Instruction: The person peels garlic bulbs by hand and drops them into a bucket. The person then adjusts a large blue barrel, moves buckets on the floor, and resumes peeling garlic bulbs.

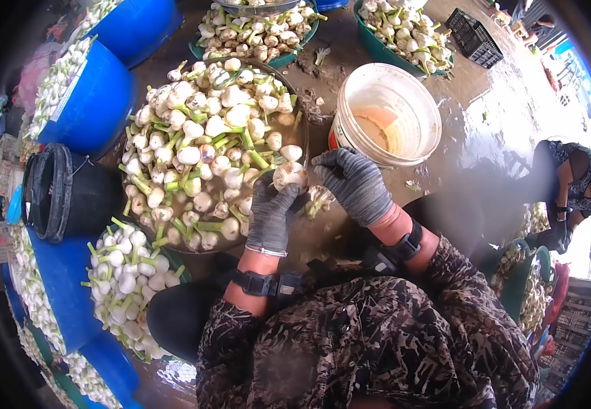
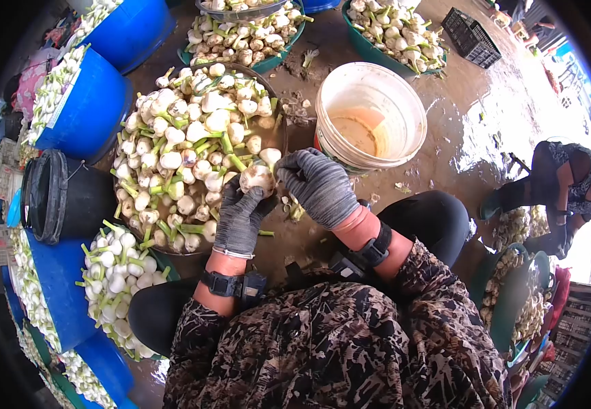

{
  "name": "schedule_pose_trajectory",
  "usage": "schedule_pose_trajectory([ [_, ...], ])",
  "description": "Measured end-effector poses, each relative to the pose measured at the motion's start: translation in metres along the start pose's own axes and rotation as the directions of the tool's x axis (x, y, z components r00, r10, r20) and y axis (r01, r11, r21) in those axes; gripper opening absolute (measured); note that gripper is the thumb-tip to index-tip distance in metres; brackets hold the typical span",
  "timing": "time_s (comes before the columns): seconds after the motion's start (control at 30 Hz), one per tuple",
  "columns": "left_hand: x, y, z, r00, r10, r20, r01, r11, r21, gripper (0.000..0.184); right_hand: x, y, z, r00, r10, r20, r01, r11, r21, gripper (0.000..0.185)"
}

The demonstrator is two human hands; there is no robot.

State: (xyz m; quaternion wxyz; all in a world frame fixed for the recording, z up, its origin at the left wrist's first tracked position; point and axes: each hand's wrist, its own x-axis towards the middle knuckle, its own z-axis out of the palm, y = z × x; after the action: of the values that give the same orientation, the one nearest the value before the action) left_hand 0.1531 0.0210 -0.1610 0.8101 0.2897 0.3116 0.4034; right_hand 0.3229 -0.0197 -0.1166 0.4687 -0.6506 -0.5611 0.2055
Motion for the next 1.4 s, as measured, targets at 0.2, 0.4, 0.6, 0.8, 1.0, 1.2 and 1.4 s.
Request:
schedule_pose_trajectory([
  [0.2, 0.006, -0.013, -0.004, 0.978, 0.195, -0.073, -0.108, 0.776, 0.621, 0.038, -0.006, -0.001, 0.009, 0.977, -0.199, 0.074, 0.211, 0.87, -0.446, 0.012],
  [0.4, 0.002, -0.007, -0.016, 0.96, 0.277, 0.05, -0.207, 0.572, 0.793, 0.046, -0.006, 0.0, 0.008, 0.989, -0.123, 0.084, 0.145, 0.913, -0.381, 0.009],
  [0.6, 0.0, 0.002, -0.015, 0.962, 0.272, -0.012, -0.192, 0.708, 0.68, 0.042, 0.004, 0.009, 0.002, 0.993, -0.101, -0.069, 0.082, 0.969, -0.231, 0.01],
  [0.8, -0.004, 0.001, -0.016, 0.941, 0.324, 0.092, -0.251, 0.493, 0.833, 0.043, -0.007, -0.007, 0.017, 0.979, -0.166, 0.121, 0.202, 0.883, -0.424, 0.012],
  [1.0, -0.009, 0.018, -0.015, 0.952, 0.262, 0.159, -0.276, 0.508, 0.816, 0.046, 0.003, 0.004, 0.012, 0.988, 0.019, 0.151, 0.02, 0.968, -0.25, 0.014],
  [1.2, -0.017, 0.016, -0.017, 0.983, 0.057, 0.174, -0.115, 0.931, 0.346, 0.055, 0.02, 0.053, -0.012, 0.942, 0.325, 0.08, -0.226, 0.794, -0.565, 0.017],
  [1.4, -0.016, 0.016, -0.007, 0.981, -0.011, 0.194, -0.013, 0.992, 0.122, 0.067, 0.009, 0.007, -0.016, 0.958, -0.288, 0.001, 0.282, 0.936, -0.209, 0.015],
])
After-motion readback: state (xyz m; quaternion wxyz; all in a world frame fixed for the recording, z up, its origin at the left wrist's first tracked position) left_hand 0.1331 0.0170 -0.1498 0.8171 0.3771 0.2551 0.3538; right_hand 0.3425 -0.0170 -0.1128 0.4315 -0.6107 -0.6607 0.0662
